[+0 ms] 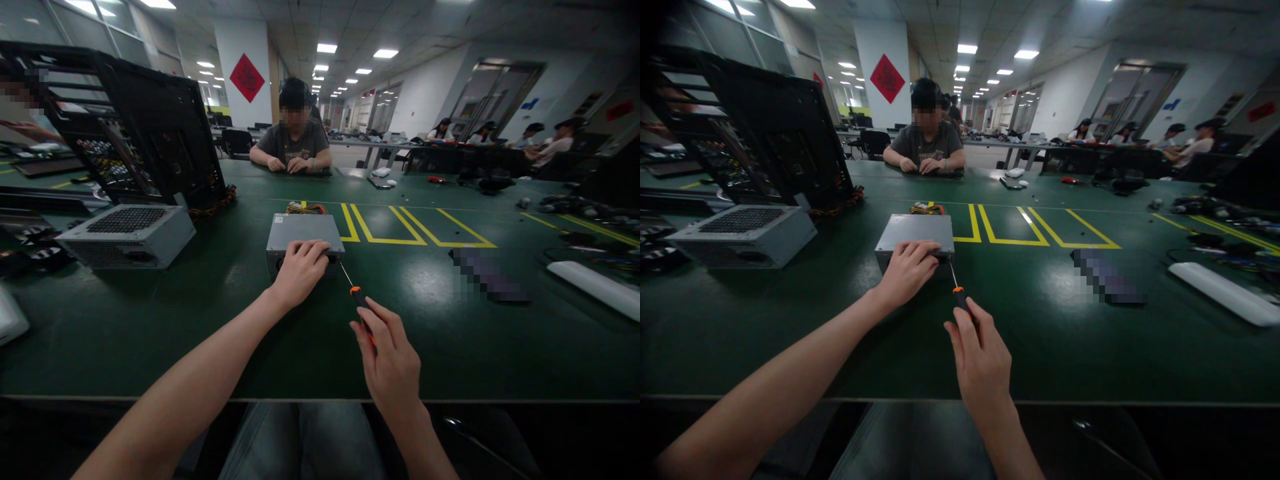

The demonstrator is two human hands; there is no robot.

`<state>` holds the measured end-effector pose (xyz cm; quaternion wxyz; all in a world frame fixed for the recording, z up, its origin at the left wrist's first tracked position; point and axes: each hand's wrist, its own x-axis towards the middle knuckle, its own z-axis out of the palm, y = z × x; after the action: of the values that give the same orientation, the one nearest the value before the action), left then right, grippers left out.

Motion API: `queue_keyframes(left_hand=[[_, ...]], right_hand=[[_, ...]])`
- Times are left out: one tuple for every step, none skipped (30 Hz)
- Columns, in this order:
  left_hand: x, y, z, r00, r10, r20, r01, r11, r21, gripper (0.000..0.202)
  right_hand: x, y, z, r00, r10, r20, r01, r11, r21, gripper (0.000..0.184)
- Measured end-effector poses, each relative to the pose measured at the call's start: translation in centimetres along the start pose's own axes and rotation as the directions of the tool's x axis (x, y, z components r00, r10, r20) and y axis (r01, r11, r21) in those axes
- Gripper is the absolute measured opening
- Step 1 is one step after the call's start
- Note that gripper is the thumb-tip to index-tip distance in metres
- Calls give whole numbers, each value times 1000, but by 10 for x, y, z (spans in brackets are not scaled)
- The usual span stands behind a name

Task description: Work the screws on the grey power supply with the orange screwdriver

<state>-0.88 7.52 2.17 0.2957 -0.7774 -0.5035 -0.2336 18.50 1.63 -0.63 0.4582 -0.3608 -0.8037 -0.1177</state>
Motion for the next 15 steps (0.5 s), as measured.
queue_keyframes(left_hand=[[0, 0, 0, 1000, -2, -3, 2, 1000, -3, 16], [0, 0, 0, 1000, -3, -3, 3, 1000, -7, 16], [0, 0, 0, 1000, -4, -2, 4, 1000, -10, 16], [0, 0, 0, 1000, -5, -1, 5, 1000, -14, 16], [0, 0, 0, 1000, -6, 1, 6, 1000, -16, 17], [-1, 0, 0, 1000, -7, 2, 7, 1000, -19, 17], [-1, 0, 0, 1000, -8, 1, 8, 1000, -20, 18], [-1, 0, 1, 1000, -9, -1, 9, 1000, -20, 18], [-1, 0, 1, 1000, -8, -4, 8, 1000, -20, 18], [-1, 0, 1, 1000, -8, -4, 8, 1000, -19, 18], [-1, 0, 2, 1000, -7, -6, 7, 1000, -17, 18], [-1, 0, 2, 1000, -6, -5, 6, 1000, -15, 18], [-1, 0, 2, 1000, -7, -4, 7, 1000, -12, 18], [-1, 0, 2, 1000, -6, -2, 6, 1000, -9, 17], [0, 0, 2, 1000, -7, -3, 7, 1000, -7, 17]], right_hand=[[0, -1, 0, 1000, 4, 14, -4, 1000, -5, 20], [1, -1, -1, 1000, 3, 30, -3, 1000, -6, 19], [1, -2, -1, 999, -3, 50, 3, 1000, -4, 19], [2, -3, -1, 998, -15, 68, 15, 1000, 1, 20], [3, -4, -1, 996, -31, 81, 31, 999, 10, 22], [3, -5, 0, 995, -49, 86, 47, 999, 20, 25], [3, -5, 1, 994, -68, 80, 66, 997, 30, 27], [3, -5, 1, 994, -84, 65, 82, 996, 40, 29], [3, -4, 2, 995, -89, 43, 87, 995, 46, 29], [3, -3, 2, 996, -85, 21, 84, 995, 47, 29], [2, -2, 2, 997, -74, 1, 74, 996, 44, 28], [1, -1, 2, 998, -58, -16, 59, 998, 36, 27], [1, 0, 1, 999, -41, -24, 41, 999, 25, 25], [0, 1, 1, 999, -26, -23, 26, 1000, 13, 23], [0, 1, 1, 1000, -17, -14, 17, 1000, 5, 21]])
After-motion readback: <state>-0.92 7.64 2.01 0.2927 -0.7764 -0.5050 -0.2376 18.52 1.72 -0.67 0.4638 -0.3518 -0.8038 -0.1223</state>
